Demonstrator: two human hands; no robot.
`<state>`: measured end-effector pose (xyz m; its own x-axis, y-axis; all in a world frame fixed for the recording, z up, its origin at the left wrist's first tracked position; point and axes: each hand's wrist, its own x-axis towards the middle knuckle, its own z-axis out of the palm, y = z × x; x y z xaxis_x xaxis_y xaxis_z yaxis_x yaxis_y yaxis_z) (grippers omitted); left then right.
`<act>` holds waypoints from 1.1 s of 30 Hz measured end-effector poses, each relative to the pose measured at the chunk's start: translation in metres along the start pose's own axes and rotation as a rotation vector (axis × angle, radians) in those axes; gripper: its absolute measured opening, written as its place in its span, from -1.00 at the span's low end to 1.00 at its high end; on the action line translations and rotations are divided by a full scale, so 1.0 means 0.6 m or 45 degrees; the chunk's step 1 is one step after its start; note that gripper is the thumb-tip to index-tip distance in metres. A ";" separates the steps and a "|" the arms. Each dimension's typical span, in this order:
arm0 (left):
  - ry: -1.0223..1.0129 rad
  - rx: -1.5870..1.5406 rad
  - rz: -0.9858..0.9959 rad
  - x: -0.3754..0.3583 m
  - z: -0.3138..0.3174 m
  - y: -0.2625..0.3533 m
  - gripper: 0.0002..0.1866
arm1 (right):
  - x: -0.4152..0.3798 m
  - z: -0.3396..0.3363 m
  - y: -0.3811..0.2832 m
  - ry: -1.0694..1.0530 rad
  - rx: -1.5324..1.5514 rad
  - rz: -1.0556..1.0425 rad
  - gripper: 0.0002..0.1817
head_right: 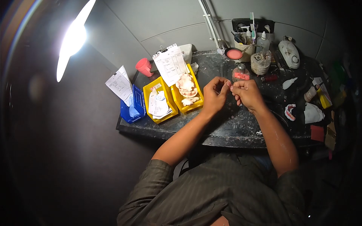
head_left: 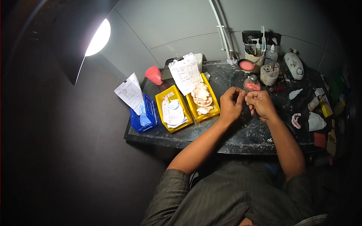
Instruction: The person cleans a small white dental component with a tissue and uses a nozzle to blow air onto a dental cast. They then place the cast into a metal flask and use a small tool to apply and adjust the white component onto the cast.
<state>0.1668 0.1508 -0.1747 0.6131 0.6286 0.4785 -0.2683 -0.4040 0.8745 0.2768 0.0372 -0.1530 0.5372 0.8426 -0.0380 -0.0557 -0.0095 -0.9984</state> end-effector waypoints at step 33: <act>-0.075 0.144 0.299 0.009 -0.021 0.033 -0.85 | 0.008 -0.042 0.004 -0.185 0.737 0.139 -0.73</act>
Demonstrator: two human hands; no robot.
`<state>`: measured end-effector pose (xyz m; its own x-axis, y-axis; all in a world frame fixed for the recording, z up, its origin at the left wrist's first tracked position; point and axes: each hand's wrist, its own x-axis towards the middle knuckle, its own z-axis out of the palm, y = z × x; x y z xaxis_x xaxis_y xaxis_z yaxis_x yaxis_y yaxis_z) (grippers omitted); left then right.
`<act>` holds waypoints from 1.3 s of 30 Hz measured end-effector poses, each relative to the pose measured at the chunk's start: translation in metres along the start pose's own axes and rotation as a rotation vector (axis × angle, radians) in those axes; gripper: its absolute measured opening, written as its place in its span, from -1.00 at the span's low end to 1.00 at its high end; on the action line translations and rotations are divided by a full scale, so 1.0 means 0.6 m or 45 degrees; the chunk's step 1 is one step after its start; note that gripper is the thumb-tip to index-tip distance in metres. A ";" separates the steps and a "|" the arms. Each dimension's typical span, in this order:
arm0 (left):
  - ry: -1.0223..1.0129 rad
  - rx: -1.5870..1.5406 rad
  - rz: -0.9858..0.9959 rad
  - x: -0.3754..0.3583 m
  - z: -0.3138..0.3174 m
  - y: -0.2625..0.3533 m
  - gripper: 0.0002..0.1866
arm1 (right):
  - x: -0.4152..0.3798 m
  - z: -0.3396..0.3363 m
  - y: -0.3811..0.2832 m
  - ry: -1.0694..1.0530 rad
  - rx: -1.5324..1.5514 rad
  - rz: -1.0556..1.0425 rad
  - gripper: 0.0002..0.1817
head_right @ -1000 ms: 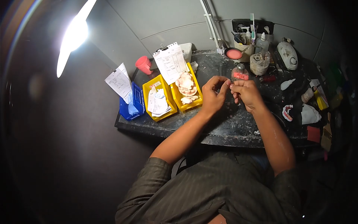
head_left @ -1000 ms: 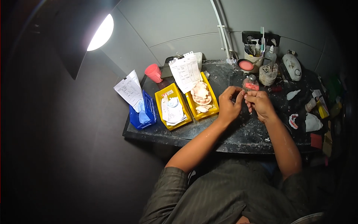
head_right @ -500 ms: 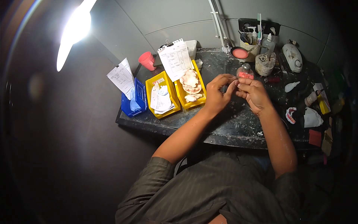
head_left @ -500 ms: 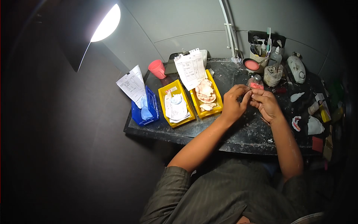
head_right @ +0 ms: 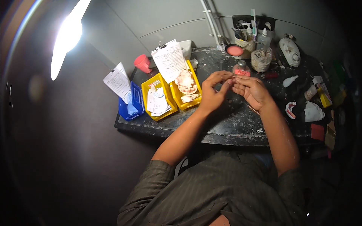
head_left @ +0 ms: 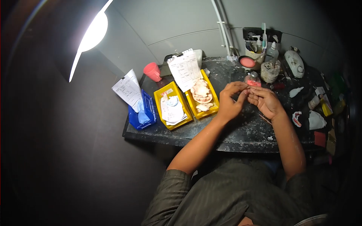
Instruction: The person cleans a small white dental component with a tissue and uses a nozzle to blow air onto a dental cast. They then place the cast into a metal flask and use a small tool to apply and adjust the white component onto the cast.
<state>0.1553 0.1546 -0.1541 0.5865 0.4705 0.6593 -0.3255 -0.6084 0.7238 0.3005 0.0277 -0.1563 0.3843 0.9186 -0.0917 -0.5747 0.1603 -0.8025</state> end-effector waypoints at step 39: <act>0.033 -0.482 -0.553 -0.007 0.007 -0.046 -0.93 | 0.015 0.052 0.038 0.232 -0.852 -0.513 -0.89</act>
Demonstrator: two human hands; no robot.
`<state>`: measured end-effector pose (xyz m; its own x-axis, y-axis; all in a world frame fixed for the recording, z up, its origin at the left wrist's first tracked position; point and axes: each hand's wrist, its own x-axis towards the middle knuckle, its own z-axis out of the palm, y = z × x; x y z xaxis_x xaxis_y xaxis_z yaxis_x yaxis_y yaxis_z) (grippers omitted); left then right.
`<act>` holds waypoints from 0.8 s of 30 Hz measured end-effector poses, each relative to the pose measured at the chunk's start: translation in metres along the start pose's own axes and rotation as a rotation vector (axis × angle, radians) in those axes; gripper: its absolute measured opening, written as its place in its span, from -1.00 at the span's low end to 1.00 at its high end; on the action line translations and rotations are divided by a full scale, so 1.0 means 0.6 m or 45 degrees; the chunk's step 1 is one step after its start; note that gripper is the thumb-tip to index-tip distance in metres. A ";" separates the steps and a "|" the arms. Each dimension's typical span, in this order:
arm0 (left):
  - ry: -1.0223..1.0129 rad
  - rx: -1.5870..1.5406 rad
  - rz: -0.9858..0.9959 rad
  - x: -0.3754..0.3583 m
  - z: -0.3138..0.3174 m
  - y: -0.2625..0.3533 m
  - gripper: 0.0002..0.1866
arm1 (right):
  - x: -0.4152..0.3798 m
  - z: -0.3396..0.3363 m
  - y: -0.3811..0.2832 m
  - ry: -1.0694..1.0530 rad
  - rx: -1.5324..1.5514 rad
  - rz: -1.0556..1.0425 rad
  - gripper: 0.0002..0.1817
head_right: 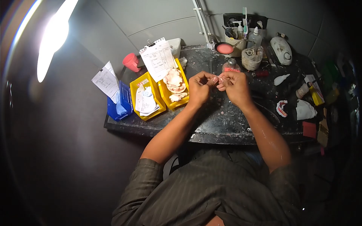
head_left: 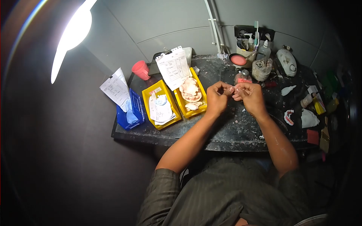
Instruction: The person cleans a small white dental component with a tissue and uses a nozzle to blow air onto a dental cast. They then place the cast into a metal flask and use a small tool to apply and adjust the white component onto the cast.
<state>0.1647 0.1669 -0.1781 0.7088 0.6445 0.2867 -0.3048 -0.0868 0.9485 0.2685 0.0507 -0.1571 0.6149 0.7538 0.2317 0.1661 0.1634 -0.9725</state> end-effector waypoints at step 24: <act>0.315 0.947 0.209 -0.001 -0.025 0.005 -0.85 | 0.036 0.018 -0.025 -0.017 -0.820 -0.259 -0.86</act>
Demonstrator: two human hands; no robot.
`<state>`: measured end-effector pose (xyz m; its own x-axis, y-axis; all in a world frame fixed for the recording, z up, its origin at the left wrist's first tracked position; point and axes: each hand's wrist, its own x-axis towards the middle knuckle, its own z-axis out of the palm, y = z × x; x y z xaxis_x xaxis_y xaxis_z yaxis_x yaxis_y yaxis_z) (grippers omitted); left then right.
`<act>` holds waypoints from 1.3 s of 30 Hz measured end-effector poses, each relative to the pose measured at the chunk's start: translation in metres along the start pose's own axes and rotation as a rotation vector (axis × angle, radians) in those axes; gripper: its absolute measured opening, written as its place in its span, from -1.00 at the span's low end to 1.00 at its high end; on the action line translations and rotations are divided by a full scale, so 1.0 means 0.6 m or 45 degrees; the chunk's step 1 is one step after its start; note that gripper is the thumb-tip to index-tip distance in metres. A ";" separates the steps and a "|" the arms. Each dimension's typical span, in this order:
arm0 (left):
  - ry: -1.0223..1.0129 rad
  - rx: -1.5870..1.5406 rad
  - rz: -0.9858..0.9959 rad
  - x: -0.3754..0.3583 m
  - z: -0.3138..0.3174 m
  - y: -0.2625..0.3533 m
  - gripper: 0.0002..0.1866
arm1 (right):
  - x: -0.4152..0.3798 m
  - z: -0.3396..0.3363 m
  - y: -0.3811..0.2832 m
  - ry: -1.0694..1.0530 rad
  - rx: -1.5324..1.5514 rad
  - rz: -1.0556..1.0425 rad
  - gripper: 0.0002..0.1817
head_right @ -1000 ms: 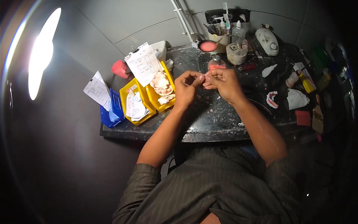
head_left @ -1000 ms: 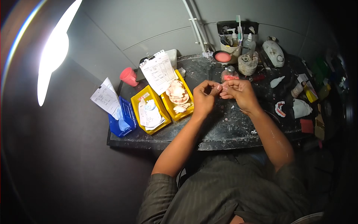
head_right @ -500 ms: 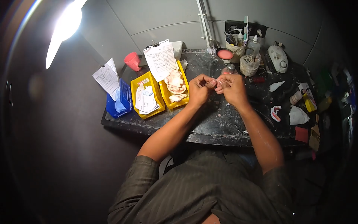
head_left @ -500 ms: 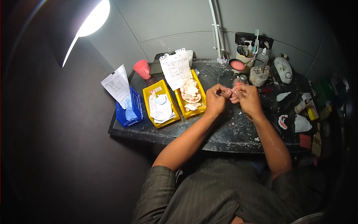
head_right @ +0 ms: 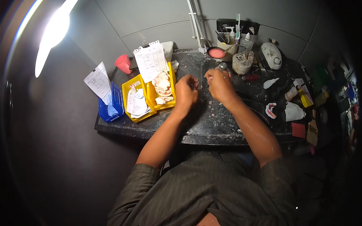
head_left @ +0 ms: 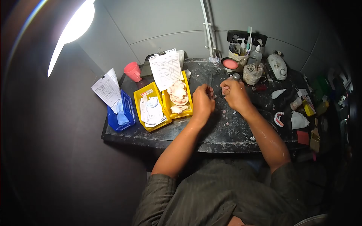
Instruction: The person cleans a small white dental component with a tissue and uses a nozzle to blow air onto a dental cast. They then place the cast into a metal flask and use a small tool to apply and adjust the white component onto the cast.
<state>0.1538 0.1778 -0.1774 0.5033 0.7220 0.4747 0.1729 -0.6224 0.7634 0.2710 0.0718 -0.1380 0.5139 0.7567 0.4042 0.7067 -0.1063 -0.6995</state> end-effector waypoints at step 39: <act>-0.283 -0.766 0.131 -0.014 -0.009 0.050 -0.81 | -0.027 -0.092 0.026 -0.365 1.178 0.413 -0.80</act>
<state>0.1502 0.1547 -0.1565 0.6666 0.5478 0.5055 -0.3572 -0.3606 0.8616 0.3007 0.0225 -0.1231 0.3924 0.9188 0.0431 -0.1606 0.1146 -0.9803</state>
